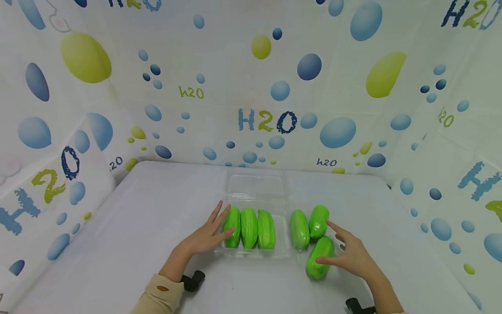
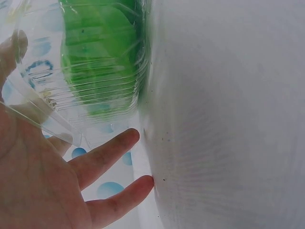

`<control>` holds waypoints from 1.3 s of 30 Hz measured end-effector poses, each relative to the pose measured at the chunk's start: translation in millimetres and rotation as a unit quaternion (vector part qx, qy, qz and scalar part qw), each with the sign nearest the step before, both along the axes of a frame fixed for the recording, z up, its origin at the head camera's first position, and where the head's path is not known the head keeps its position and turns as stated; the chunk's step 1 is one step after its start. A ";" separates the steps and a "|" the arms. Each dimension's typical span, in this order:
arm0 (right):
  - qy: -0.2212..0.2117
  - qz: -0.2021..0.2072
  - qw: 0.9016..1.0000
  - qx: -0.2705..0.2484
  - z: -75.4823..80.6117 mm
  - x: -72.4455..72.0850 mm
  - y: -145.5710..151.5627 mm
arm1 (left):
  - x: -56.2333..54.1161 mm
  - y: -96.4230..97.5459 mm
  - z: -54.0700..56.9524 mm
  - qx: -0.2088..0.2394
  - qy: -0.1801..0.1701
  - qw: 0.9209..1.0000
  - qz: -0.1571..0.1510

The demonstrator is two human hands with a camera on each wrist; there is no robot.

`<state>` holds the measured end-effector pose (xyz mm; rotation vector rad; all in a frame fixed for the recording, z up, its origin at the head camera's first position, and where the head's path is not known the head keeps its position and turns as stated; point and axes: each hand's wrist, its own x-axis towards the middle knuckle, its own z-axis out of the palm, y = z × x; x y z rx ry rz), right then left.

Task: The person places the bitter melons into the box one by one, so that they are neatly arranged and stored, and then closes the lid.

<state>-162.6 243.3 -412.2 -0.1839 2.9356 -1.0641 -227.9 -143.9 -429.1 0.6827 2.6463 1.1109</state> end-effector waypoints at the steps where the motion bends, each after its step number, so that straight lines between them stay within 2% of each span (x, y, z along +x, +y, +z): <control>1: -0.003 -0.002 1.000 0.001 -0.5 -0.1 -0.3 | 0.0 0.0 0.1 0.001 0.000 1.000 0.000; 10: -0.011 -0.006 1.000 0.002 -5.8 0.6 -2.9 | -1.0 -1.2 -2.1 0.003 0.004 1.000 -0.002; 19: -0.001 0.003 1.000 0.002 -16.1 0.8 -1.3 | -0.8 -1.1 -2.8 0.007 0.003 1.000 -0.004; 29: -0.011 0.016 1.000 -0.009 -18.5 -0.2 -3.0 | -1.3 -1.2 -3.7 0.004 0.010 1.000 -0.003; 39: -0.022 0.019 1.000 0.006 -18.8 0.5 -6.7 | -0.5 -0.8 -3.5 0.007 0.008 1.000 0.000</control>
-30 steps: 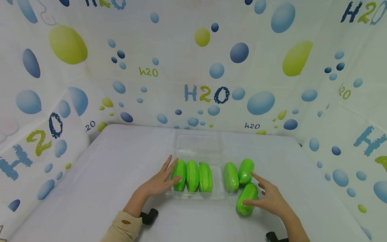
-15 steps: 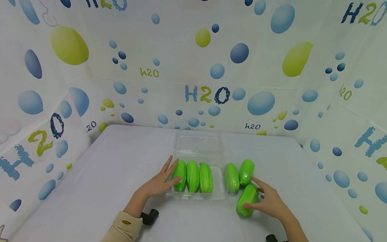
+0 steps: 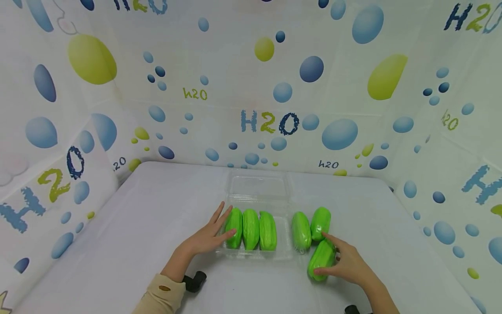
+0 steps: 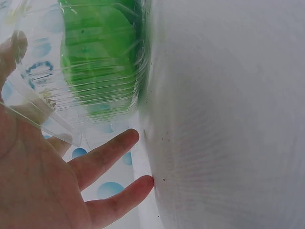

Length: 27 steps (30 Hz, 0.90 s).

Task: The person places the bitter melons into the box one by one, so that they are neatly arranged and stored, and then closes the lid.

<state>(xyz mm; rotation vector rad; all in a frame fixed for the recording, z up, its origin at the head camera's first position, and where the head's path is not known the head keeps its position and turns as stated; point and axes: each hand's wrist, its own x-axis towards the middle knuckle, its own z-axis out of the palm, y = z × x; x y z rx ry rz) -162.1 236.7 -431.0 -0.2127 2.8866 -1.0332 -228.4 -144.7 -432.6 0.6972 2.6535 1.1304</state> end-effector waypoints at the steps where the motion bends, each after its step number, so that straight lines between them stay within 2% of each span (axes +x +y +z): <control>1: -0.001 0.000 1.000 -0.001 0.0 0.0 -0.2 | -0.1 0.0 -0.1 0.000 0.000 1.000 0.000; 27: -0.005 0.000 1.000 -0.014 2.8 1.4 3.3 | -0.6 -0.2 -0.7 0.003 -0.003 1.000 0.002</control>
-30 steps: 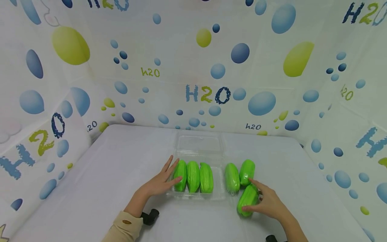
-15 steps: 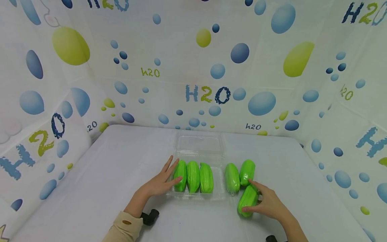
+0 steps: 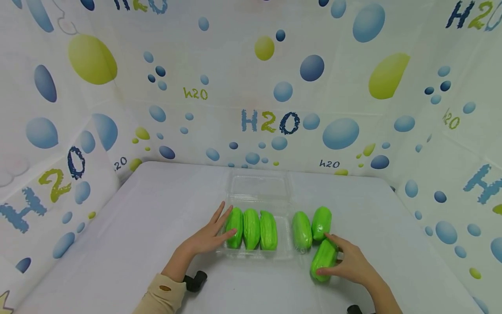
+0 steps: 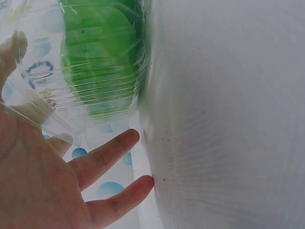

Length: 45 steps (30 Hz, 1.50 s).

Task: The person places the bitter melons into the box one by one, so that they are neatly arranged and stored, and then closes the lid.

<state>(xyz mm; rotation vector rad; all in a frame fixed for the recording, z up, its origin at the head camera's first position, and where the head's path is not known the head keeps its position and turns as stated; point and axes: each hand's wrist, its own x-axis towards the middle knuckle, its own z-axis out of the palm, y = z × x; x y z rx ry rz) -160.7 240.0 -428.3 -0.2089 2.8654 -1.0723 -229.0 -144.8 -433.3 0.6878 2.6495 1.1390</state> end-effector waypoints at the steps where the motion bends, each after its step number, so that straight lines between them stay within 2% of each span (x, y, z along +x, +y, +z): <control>1: 0.002 -0.001 1.000 0.000 0.2 0.4 0.4 | 0.1 0.2 0.2 0.000 0.000 1.000 0.000; 10: 0.005 -0.002 1.000 -0.010 4.2 1.1 5.1 | 0.7 0.4 0.9 -0.002 -0.003 1.000 0.000; 17: 0.002 0.000 1.000 -0.021 15.4 0.7 6.6 | 0.1 -0.5 0.2 -0.006 -0.001 1.000 0.001; 30: 0.062 0.025 0.997 -0.032 30.1 -3.5 10.1 | -0.1 -0.7 -0.3 -0.005 -0.001 1.000 0.002; 45: 0.078 0.045 0.995 -0.033 41.4 -11.7 6.6 | -0.3 0.0 0.0 -0.009 0.002 1.000 0.001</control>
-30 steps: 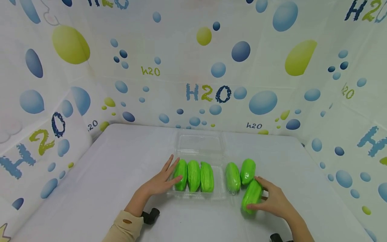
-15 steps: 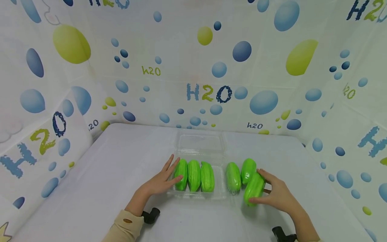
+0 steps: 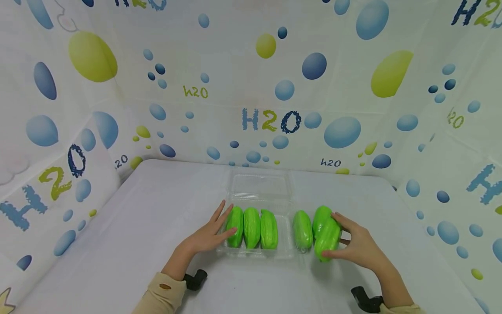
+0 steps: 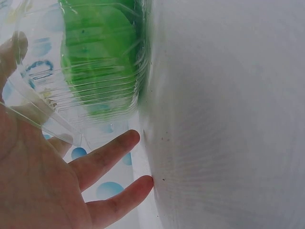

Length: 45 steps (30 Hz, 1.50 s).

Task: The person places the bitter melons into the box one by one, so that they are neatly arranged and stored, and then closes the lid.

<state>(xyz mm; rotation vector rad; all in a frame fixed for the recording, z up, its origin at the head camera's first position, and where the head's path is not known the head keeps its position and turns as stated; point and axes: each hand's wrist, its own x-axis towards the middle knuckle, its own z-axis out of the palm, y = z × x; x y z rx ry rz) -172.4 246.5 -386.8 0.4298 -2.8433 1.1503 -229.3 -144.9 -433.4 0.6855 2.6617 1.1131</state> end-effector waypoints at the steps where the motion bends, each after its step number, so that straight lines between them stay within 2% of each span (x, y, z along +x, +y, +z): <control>1: 0.001 0.002 1.000 -0.002 0.6 -0.7 -0.8 | 0.0 -0.1 0.1 0.000 0.000 1.000 0.000; 11: 0.009 0.023 1.000 -0.015 1.8 -12.9 -10.3 | -0.5 -0.3 -0.6 -0.003 0.004 1.000 0.001; 32: -0.016 0.058 0.997 -0.037 4.4 -35.7 -36.9 | -0.1 -0.8 -0.2 0.001 -0.001 1.000 -0.003; 45: -0.036 0.073 0.996 -0.026 4.2 -49.3 -52.7 | 0.3 -0.8 0.6 -0.001 -0.003 1.000 0.000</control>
